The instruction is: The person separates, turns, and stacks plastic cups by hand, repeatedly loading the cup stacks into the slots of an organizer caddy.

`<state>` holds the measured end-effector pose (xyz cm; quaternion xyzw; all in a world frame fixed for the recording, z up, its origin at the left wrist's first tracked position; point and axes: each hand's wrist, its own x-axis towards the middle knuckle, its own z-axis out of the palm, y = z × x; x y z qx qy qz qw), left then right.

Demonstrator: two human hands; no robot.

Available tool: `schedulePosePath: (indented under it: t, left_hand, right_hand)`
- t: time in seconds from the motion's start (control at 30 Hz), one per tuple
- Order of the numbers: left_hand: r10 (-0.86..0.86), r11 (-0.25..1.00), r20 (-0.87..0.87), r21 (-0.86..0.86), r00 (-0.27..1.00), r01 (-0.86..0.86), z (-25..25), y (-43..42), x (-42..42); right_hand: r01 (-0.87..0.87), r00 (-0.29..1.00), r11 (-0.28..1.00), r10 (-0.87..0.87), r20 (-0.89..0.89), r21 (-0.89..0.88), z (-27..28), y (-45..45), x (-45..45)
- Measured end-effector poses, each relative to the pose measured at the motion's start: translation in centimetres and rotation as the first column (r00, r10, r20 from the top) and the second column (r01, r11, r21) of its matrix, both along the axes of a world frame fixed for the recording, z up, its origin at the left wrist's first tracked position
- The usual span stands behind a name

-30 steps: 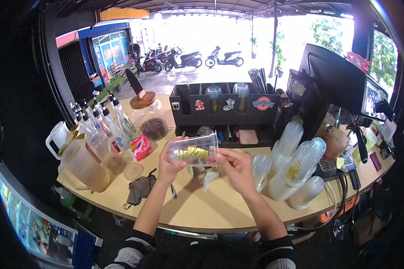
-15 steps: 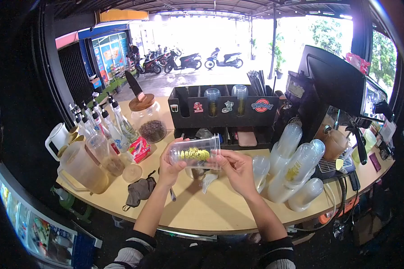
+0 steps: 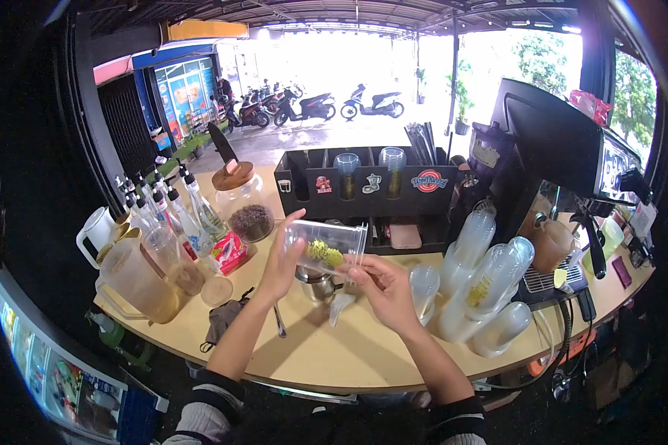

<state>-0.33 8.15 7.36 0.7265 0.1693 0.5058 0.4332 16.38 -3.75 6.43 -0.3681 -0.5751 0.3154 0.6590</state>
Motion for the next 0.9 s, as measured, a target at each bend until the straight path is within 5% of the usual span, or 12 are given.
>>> schedulePosePath:
  t: [0.07, 0.13, 0.17, 0.23, 0.27, 0.3, 0.33, 0.53, 0.73, 0.9]
  left_hand:
    - [0.025, 1.000, -0.046, 0.019, 0.999, -0.024, 1.4, 1.3, 0.6]
    - [0.041, 0.998, 0.141, 0.047, 0.989, -0.048, 4.0, 2.2, 1.8]
    - [0.119, 0.986, 0.099, 0.107, 0.988, -0.129, 4.9, 3.9, 2.0]
    - [0.186, 0.969, 0.041, 0.160, 0.982, -0.190, 7.3, 6.3, 2.6]
    - [0.173, 0.973, 0.021, 0.148, 0.985, -0.175, 8.8, 7.0, 3.0]
    - [0.356, 0.853, 0.028, 0.398, 0.934, -0.337, 9.7, 8.5, 3.8]
    - [0.355, 0.853, 0.032, 0.397, 0.934, -0.338, 10.4, 9.8, 4.6]
    - [0.503, 0.669, -0.056, 0.657, 0.863, -0.347, 12.7, 15.8, 9.7]
    - [0.418, 0.837, -0.485, 0.535, 0.768, -0.118, 12.5, 18.7, 12.6]
    - [0.370, 0.879, -0.645, 0.477, 0.668, -0.026, 10.6, 20.0, 13.4]
  right_hand:
    - [-0.004, 1.000, 1.000, 0.004, 0.014, -0.007, 1.1, -0.2, 0.5]
    - [0.390, 0.793, 0.899, -0.439, 0.424, 0.201, 2.5, -0.9, 1.0]
    - [0.389, 0.791, 0.898, -0.440, 0.425, 0.205, 2.6, -1.0, 1.5]
    - [0.578, 0.448, 0.712, -0.685, 0.574, 0.398, 2.6, -1.2, 2.9]
    - [0.578, 0.444, 0.710, -0.687, 0.575, 0.402, 2.3, -1.3, 3.8]
    - [0.614, 0.322, 0.715, -0.614, 0.720, 0.334, 1.5, -1.3, 4.8]
    - [0.657, 0.198, 0.704, -0.507, 0.839, 0.270, 0.7, -1.3, 5.3]
    - [0.663, 0.095, 0.714, -0.377, 0.922, 0.224, -0.9, -1.1, 5.7]
    - [0.639, 0.057, 0.712, -0.421, 0.906, 0.291, -1.1, -1.0, 5.8]
    - [0.662, 0.059, 0.699, -0.406, 0.912, 0.268, -1.0, -0.8, 5.7]
